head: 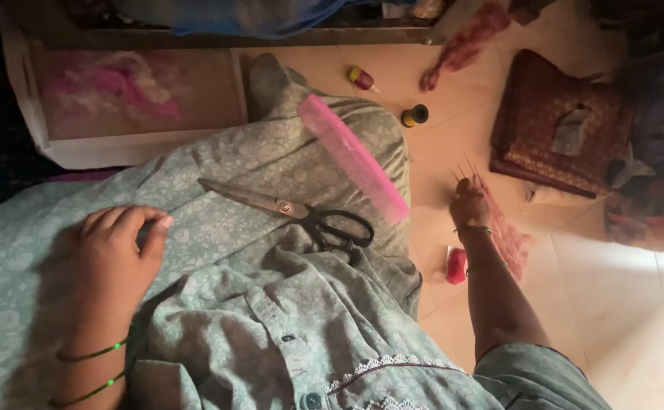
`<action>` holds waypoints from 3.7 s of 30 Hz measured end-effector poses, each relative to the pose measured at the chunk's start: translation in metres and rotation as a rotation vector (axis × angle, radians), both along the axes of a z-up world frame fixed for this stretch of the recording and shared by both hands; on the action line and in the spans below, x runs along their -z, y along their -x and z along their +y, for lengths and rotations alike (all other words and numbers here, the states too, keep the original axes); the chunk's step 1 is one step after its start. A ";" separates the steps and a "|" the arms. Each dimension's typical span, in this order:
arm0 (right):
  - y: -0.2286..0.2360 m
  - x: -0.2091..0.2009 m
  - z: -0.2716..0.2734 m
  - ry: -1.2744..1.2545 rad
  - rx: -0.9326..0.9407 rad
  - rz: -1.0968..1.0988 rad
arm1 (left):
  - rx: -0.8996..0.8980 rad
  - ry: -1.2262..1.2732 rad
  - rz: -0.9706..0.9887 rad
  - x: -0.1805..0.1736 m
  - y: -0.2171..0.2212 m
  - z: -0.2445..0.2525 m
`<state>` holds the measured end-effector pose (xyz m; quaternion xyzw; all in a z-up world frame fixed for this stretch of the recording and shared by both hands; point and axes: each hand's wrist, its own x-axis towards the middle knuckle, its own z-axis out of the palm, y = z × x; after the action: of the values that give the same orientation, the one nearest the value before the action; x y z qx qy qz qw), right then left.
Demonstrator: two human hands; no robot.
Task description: Making a decorative handicraft by tying and cutting red fabric strips.
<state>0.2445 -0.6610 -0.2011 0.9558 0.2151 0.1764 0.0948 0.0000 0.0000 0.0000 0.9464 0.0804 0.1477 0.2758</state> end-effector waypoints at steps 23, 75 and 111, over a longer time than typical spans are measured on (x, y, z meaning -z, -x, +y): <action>0.100 -0.038 0.008 -0.201 0.818 0.657 | 0.051 0.040 -0.027 -0.004 -0.010 0.000; 0.149 -0.349 0.441 -0.809 -0.751 0.398 | 0.001 1.460 -0.316 -0.090 -0.002 -0.086; 0.051 -0.309 0.433 -1.151 -0.464 0.649 | -0.170 1.806 -0.299 -0.092 0.007 -0.079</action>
<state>0.1938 -0.2281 0.1077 0.7878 0.3035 -0.0162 -0.5358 -0.0074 -0.0787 0.0919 0.3332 0.1981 0.1693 0.9061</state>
